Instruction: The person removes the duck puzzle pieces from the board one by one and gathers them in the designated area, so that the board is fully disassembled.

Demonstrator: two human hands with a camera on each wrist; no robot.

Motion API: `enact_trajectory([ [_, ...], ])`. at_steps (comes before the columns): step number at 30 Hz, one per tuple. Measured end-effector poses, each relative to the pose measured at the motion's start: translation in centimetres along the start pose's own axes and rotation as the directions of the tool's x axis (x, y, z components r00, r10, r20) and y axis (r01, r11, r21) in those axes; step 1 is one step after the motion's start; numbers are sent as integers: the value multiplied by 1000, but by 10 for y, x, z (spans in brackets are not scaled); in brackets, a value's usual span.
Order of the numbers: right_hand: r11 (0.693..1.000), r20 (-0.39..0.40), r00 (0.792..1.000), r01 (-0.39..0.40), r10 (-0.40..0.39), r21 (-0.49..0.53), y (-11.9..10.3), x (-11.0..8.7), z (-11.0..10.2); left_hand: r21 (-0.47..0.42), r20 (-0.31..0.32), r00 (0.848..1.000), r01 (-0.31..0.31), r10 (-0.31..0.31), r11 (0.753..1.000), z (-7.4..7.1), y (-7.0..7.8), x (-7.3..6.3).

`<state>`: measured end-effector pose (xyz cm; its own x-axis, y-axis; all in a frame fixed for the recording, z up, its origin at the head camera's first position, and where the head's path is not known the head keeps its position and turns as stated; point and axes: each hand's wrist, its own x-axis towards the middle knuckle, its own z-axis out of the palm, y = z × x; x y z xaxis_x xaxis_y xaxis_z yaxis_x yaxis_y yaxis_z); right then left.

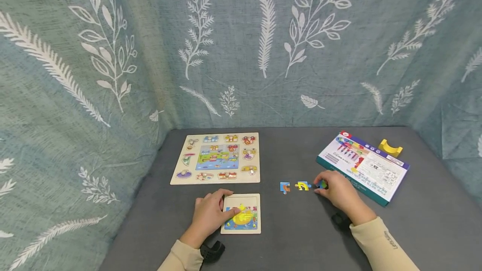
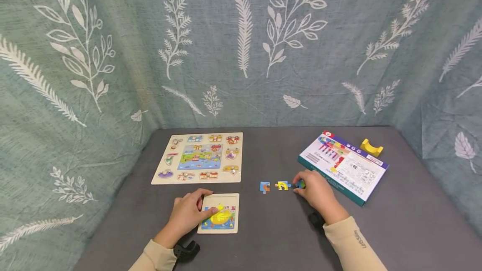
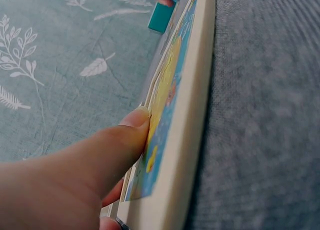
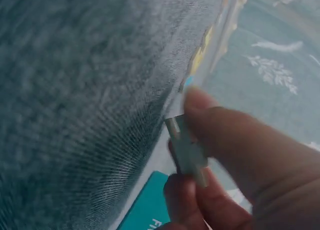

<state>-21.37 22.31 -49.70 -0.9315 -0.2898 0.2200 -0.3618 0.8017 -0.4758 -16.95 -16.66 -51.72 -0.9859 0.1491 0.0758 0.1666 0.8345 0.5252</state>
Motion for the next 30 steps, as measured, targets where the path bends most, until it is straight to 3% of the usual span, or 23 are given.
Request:
enact_trajectory([
  [7, 996, -11, 999, 40, -42, -83, 0, -8, 0, -1, 17, 1000, 23, -23, 1000, 2, -3, -1],
  [16, 995, -26, 998, 56, -58, -85, -1, -10, 1, -23, 29, 999, 37, -36, 999, 0, -3, 1],
  [25, 990, -12, 994, 103, -104, -93, -1, 0, -2, -52, 41, 999, 21, -19, 998, -5, -4, 4],
  [30, 987, 13, 994, 109, -109, -121, -1, -6, -5, -88, 76, 997, -12, 19, 996, -8, -6, 4],
])
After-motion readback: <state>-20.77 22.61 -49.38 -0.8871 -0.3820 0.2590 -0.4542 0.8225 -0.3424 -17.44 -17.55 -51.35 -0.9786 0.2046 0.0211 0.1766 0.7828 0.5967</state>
